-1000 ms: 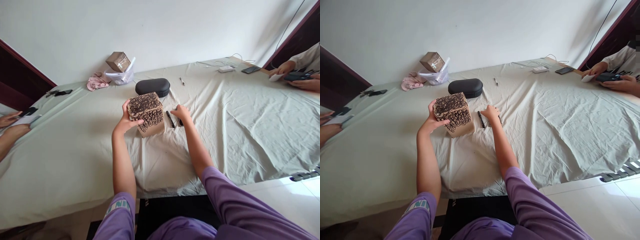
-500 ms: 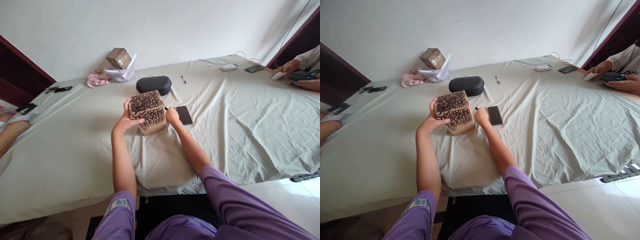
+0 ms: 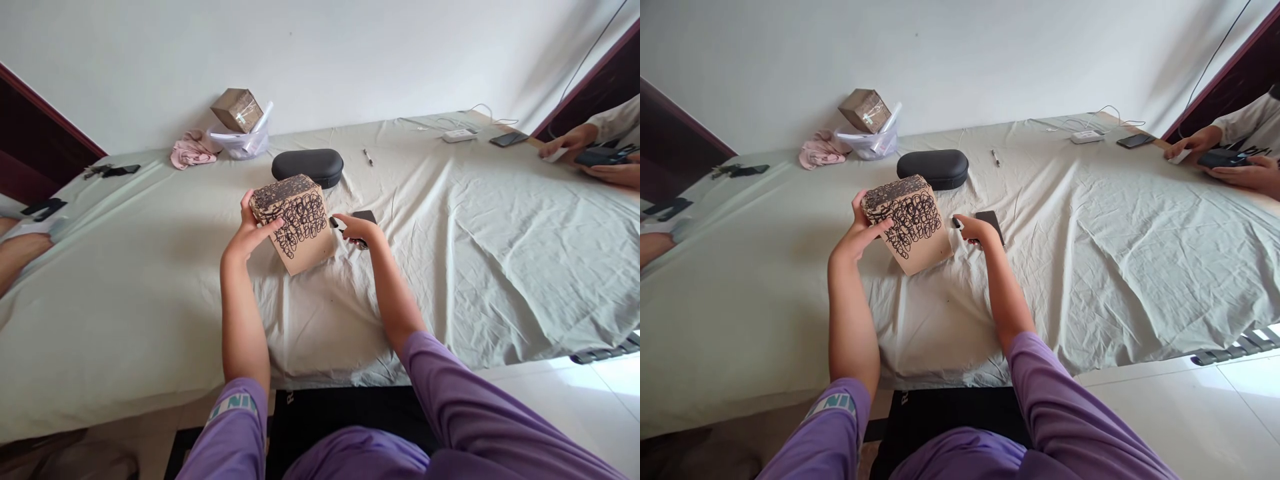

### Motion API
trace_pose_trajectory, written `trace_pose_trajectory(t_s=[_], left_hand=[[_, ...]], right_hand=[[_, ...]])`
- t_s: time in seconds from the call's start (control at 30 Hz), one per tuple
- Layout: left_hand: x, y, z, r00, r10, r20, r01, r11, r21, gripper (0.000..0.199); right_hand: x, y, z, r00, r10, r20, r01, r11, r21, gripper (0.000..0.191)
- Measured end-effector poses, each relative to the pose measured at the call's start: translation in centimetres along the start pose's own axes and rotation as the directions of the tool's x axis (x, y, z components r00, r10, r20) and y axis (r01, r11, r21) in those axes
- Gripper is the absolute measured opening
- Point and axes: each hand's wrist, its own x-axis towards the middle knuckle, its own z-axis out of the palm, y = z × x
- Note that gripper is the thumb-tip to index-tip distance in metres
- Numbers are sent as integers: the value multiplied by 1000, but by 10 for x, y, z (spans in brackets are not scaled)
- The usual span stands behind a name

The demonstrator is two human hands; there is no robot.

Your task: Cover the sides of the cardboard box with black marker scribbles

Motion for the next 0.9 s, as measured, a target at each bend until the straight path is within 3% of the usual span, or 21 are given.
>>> trace_pose_trajectory(t_s=[0.1,0.17,0.27,0.3,0.37,0.5,0.6,0.7,0.8,0.9], left_hand=[[-1,0,-4,996,-83,-25,83,996,-10,134],[-1,2,-6,989,-141,-38,141,990,-8,132],[-3,7,-6,978,-208,-35,209,977,38,128],[-3,9,-6,975,-220,-27,221,974,56,129],[-4,12,-5,973,-230,-9,230,970,73,132],[-5,15,-4,971,-237,-2,237,970,62,142],[-3,12,-3,967,-251,-37,253,966,55,138],[0,9,-3,955,-278,-106,285,957,49,130],[4,5,-4,938,-316,-144,324,946,33,122],[6,4,-5,929,-334,-158,340,940,17,113]], right_hand=[[-13,-12,-14,999,-16,36,15,999,44,40],[-19,-23,-20,981,-166,-98,188,933,306,11],[-27,-42,-22,914,-221,-339,403,580,708,9],[-29,-47,-22,909,-213,-358,417,475,775,14],[-32,-55,-20,915,-225,-336,399,370,839,24],[-33,-66,-6,908,-308,-284,391,380,839,20],[-33,-71,15,869,-358,-341,477,424,770,43],[-33,-70,41,762,-433,-482,648,498,577,49],[-28,-61,65,633,-527,-567,757,572,314,23],[-18,-48,80,590,-589,-553,764,629,146,11]])
